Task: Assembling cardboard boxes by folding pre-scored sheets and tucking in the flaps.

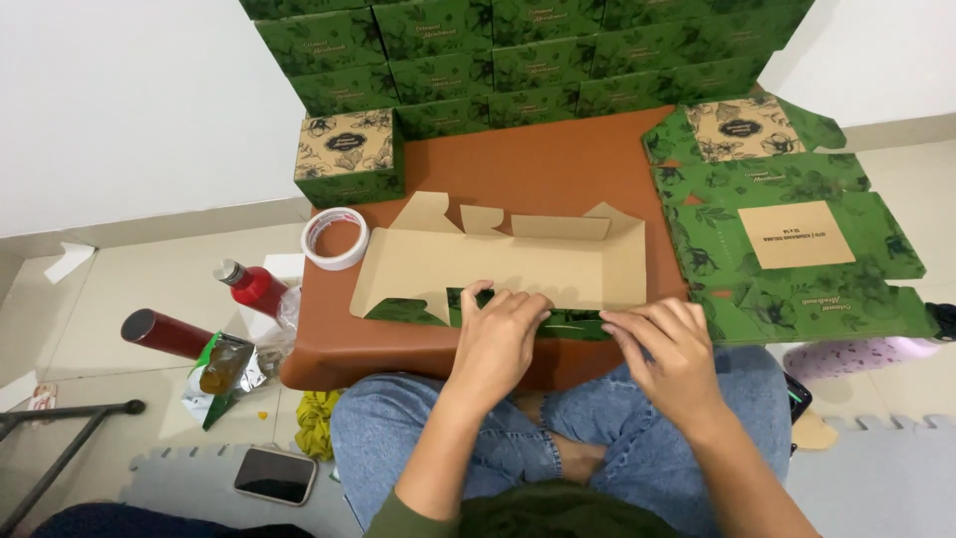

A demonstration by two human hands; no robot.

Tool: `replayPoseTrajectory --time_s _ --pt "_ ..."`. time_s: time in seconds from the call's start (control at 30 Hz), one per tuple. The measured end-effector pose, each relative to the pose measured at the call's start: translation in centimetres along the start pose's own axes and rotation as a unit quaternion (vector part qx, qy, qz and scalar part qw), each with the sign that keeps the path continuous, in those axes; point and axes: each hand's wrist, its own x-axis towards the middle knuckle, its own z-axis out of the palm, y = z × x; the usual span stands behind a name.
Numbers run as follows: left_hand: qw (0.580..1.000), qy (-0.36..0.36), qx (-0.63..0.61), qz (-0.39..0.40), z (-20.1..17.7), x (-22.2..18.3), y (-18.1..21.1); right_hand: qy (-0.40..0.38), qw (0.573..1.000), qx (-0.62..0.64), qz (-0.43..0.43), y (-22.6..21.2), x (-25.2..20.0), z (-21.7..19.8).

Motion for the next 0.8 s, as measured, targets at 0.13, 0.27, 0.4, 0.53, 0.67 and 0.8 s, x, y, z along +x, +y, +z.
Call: replayPoseTrajectory --time_s 0.13,0.27,0.4,0.53,0.67,0.8 --pt "1.000 -0.003 -0.009 -0.001 -0.4 0.2 0.2 0.008 1.000 0.012 -0.017 -0.5 0.7 0.7" --pt "0.999 -0.008 -0.036 0.003 -0.1 0.1 -0.2 -0.011 0.998 0.031 -0.044 -1.3 1.3 1.2" --pt "0.999 -0.006 -0.047 0.014 -0.6 -0.1 0.0 -0.034 0.998 0.023 -0.047 -1.4 1.4 0.9" --pt "0.999 0.017 -0.026 0.035 -1.1 -0.2 2.1 -0.067 0.997 0.036 -0.016 0.4 1.7 -0.3" --pt "0.994 0.047 -0.003 0.100 1.2 -0.8 2.7 -0.120 0.992 -0.033 -0.015 2.4 1.7 -0.5" --pt "0.989 0.045 -0.021 0.139 2.2 -1.4 2.8 -0.115 0.982 -0.152 -0.008 3.8 1.3 -0.9"
